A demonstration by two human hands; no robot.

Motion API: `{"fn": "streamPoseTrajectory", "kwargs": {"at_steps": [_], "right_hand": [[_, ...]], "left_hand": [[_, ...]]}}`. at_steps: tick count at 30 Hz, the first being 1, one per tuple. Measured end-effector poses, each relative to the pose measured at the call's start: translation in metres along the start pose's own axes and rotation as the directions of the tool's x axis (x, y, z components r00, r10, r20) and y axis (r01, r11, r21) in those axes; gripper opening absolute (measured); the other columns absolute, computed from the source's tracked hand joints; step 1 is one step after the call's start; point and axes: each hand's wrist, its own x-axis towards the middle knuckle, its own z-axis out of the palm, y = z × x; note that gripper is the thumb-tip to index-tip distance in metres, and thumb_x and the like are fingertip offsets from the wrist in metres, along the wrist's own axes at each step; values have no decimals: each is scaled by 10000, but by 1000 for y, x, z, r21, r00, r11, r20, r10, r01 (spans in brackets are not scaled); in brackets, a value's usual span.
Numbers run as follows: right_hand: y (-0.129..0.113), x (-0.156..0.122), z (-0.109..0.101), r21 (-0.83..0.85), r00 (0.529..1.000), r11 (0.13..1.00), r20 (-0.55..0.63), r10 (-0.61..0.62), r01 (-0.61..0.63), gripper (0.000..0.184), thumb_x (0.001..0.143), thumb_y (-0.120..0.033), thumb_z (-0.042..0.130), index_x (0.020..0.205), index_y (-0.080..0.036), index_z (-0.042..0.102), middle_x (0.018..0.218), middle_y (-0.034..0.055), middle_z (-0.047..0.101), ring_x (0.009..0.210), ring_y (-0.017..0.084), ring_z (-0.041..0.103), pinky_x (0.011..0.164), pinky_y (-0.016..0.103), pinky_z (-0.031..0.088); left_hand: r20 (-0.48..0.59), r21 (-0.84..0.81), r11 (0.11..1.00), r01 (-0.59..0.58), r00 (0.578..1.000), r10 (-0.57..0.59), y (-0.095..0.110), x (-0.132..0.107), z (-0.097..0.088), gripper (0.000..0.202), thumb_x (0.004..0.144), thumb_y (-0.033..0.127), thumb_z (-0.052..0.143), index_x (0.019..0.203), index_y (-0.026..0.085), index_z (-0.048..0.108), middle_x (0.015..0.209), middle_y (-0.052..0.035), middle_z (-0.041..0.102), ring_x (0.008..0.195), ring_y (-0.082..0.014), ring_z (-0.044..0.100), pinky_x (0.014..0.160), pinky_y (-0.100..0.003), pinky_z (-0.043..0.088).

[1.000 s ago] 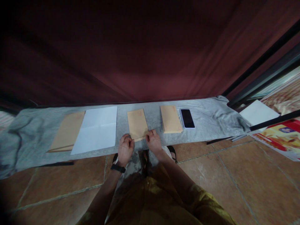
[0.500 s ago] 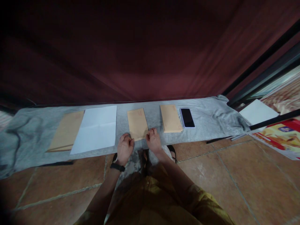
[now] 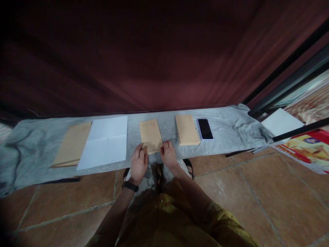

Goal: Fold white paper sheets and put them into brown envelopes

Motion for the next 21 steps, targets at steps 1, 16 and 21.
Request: {"fn": "streamPoseTrajectory", "kwargs": {"at_steps": [1, 16, 21], "right_hand": [[0, 0, 0, 3, 1000, 1000, -4, -4, 4, 142, 893, -123, 498, 1006, -189, 552, 1080, 127, 571, 1044, 254, 567, 897, 412, 513], [-13, -8, -8, -6, 1000, 1000, -13, -18, 18, 227, 930, -113, 482, 1116, -171, 599, 1226, 164, 571, 1188, 271, 540, 1015, 463, 478], [-33, -31, -14, 30, 957, 975, 184, -223, 221, 372, 1017, -220, 420, 1370, -205, 538, 1433, 124, 527, 1373, 255, 438, 1161, 508, 365]], "left_hand": [[25, -8, 998, -56, 998, 56, 3, -3, 1, 368, 957, 191, 411, 1301, 174, 541, 1464, -170, 493, 1409, -309, 418, 1140, -534, 399], [271, 34, 975, -221, 941, 204, 18, -28, 22, 598, 929, 211, 436, 1514, 124, 347, 1547, -167, 449, 1483, -280, 344, 1209, -492, 333], [262, 39, 978, -203, 947, 186, 12, -34, 31, 624, 858, 105, 434, 1481, 95, 404, 1522, -193, 475, 1471, -277, 367, 1218, -501, 316]]}}
